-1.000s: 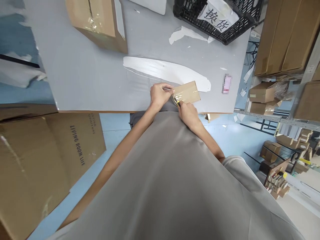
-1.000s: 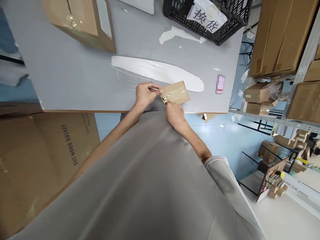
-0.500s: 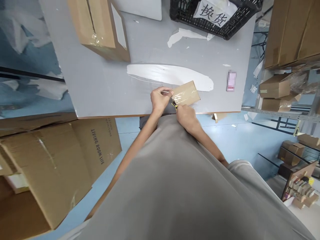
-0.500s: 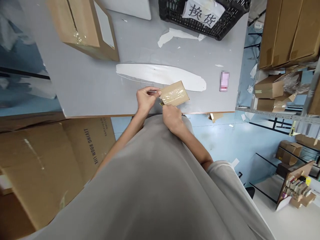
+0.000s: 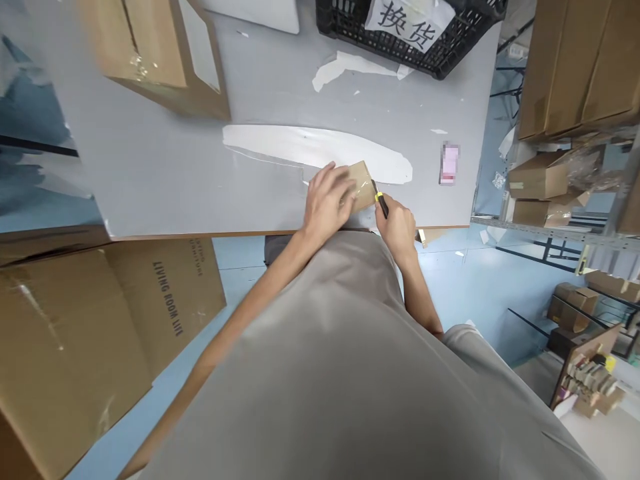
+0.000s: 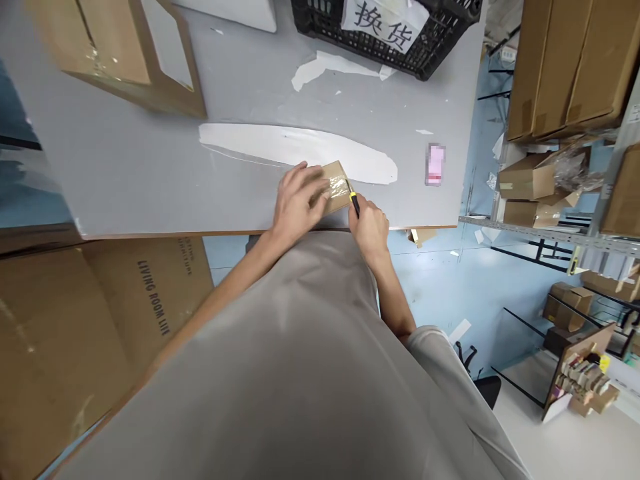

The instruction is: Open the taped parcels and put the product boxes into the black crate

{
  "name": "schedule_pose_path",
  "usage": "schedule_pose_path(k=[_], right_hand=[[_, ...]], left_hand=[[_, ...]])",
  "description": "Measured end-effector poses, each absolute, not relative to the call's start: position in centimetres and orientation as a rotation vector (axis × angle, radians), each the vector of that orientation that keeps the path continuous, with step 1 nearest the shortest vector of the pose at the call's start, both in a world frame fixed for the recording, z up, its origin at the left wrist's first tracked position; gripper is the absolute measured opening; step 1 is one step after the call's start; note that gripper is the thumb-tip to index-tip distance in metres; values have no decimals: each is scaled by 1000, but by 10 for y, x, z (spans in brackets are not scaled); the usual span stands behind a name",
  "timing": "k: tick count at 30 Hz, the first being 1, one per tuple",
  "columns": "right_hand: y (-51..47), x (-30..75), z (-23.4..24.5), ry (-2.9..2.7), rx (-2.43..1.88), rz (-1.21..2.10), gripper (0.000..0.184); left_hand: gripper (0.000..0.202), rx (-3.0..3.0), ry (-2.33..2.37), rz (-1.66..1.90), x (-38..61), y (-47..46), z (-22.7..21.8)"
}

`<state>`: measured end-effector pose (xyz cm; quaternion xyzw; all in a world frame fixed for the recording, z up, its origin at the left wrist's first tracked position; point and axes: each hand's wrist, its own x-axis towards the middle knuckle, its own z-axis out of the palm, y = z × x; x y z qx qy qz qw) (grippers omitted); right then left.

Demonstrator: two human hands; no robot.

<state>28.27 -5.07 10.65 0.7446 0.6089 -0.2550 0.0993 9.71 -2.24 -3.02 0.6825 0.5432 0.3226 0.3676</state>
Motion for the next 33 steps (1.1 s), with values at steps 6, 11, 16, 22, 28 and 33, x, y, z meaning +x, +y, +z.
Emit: schedule_pose_path(k=[6,11,16,22,28,33], right_hand=[[-44,291,92,1809,2114,-736,51],[-36,290,92,1784,2043,-729,55],[-22,291,88,1796,2025,-741,57],[-20,285,92,1777,2011,-739,53],[-18,272,98,1700,2014,-721,46],[-9,275,97,1730,1996,-707,39]], left_hand=[[52,1880,1266,643,119,-19,-33],[55,1879,1295,655,120,-18,-39],[58,1852,1300,657,120,-19,-39],[66,1843,1302,662,118,-22,-43],[66,1865,1311,652,117,-23,-48],[66,1869,1318,669,119,-23,-48]])
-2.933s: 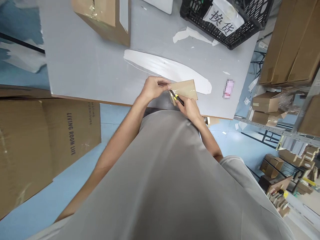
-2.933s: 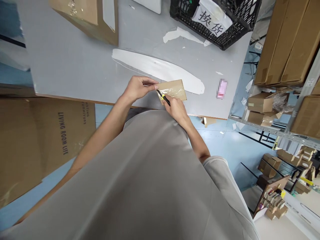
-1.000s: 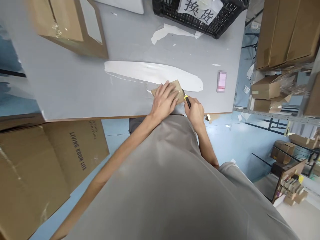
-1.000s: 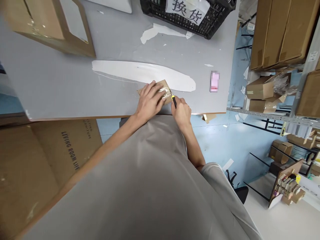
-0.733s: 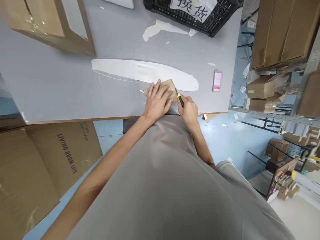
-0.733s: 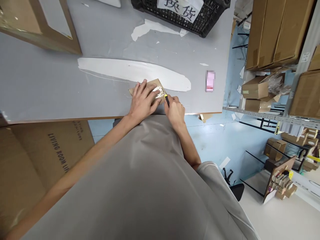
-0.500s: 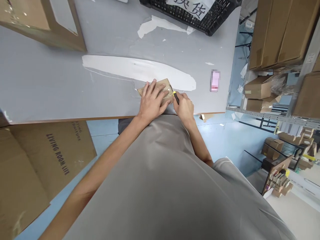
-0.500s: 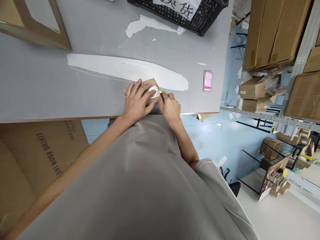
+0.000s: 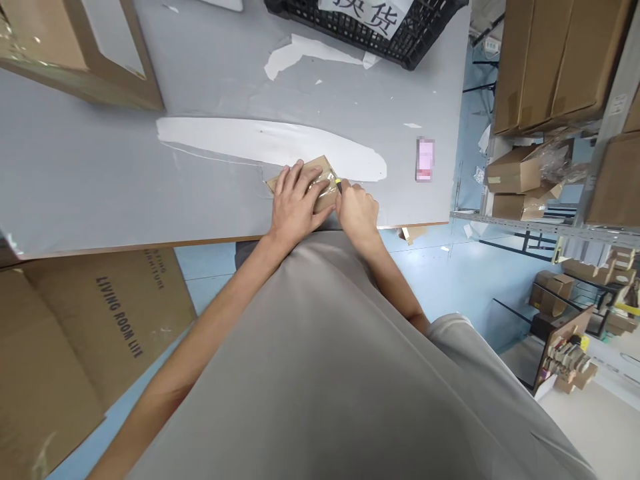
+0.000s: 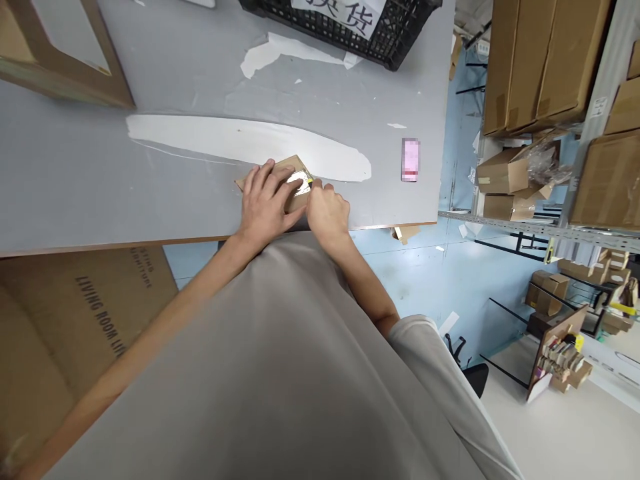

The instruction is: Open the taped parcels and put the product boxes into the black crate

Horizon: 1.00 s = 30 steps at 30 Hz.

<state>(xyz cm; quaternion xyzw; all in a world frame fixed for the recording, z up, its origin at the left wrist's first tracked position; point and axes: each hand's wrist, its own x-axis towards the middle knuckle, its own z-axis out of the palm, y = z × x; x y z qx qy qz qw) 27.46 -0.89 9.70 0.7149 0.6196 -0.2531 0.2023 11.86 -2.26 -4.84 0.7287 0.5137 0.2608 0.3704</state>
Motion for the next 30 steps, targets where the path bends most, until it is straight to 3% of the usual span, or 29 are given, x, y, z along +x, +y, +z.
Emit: schedule_pose_path(k=[8,18,30], right_hand=[[-23,288,120,1653,1943,-741,41],[-51,302,115,1578,1944,-705,39],[-33,302,85,1896,1963,-685,63]], left_hand=[[65,1906,1312,658,119,-27,-49],[59,1924,1298,677,120,-24,-47],[58,1915,1271,677,120,-22,-45]])
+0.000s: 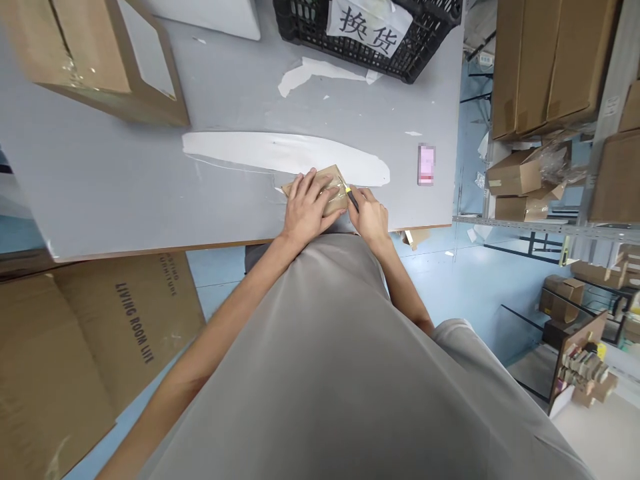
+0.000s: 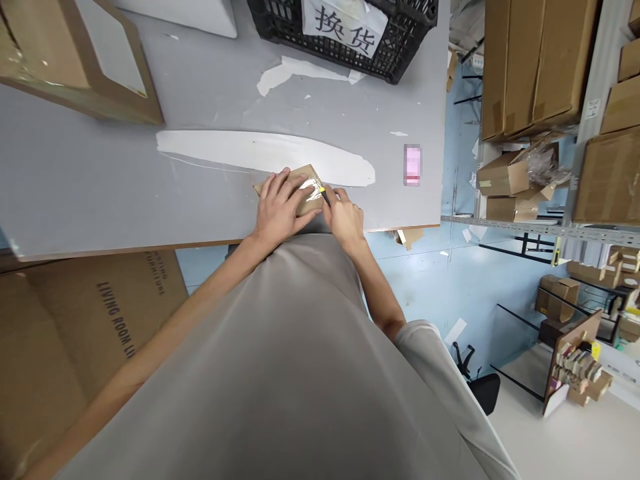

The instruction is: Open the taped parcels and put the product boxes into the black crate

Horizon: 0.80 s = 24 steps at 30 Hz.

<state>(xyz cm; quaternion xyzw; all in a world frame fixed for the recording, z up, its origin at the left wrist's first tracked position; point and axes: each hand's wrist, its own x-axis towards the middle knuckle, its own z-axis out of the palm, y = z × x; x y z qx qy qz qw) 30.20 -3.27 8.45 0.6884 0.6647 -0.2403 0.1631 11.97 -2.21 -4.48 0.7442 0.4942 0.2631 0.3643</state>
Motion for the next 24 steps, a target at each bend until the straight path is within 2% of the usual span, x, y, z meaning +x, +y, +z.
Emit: schedule_pose_path(k=[8,24], right_hand=[[-41,288,80,1763,2062,-682,61],[-40,280,75,1734,2078,-606,63]], left_hand=[[62,1883,1273,688,121,-22,-46],[55,2010,1232,731,120,-22,-61]])
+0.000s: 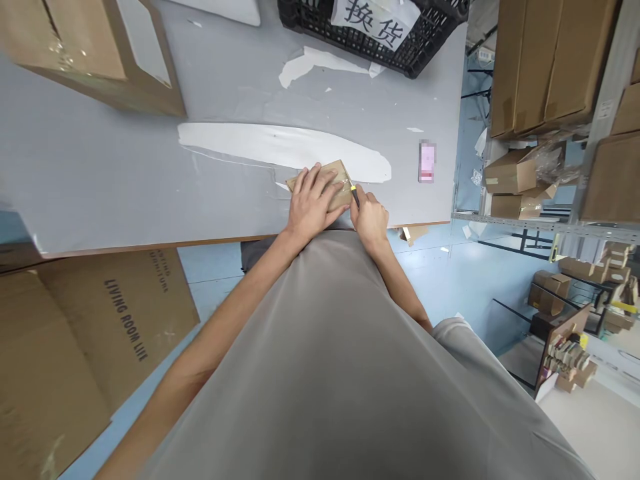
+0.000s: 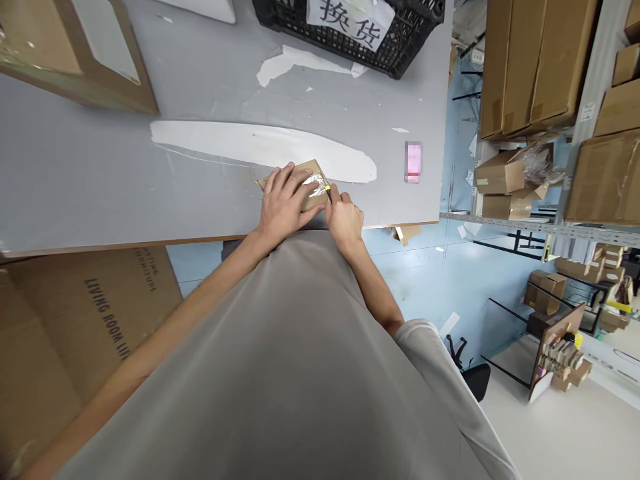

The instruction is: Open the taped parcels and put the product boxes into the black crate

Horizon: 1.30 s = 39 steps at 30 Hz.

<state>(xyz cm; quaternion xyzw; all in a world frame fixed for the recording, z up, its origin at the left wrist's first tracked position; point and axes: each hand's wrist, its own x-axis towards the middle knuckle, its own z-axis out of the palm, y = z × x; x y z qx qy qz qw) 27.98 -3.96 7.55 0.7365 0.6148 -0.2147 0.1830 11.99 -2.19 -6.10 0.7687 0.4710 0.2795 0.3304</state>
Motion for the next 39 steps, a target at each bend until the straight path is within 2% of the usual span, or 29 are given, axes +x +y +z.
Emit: schedule_pose_path(k=[15,26,29,32,37,39], right_hand=[[-39,274,95,1584,2123,-632,45],[-67,297,102,1649,2175,-732,46],[-61,320,82,1729,2356,-796,48],[-39,344,38,1666,2473,-964,47],[-6,336,-37,1532,2490,-1558,30],[-3,318,-50,1519,2447,-1790,32]], left_hand=[[60,1981,1158,733,117,-22,-63],[67,2042,1185,736,105,-23,-71],[76,2062,1178,704,84,-31,-69],[80,2065,1204,660,55,-47,-65],[80,1943,1383,700,1,-86,-56],[77,1855,1483,762,-14,-100,-53]])
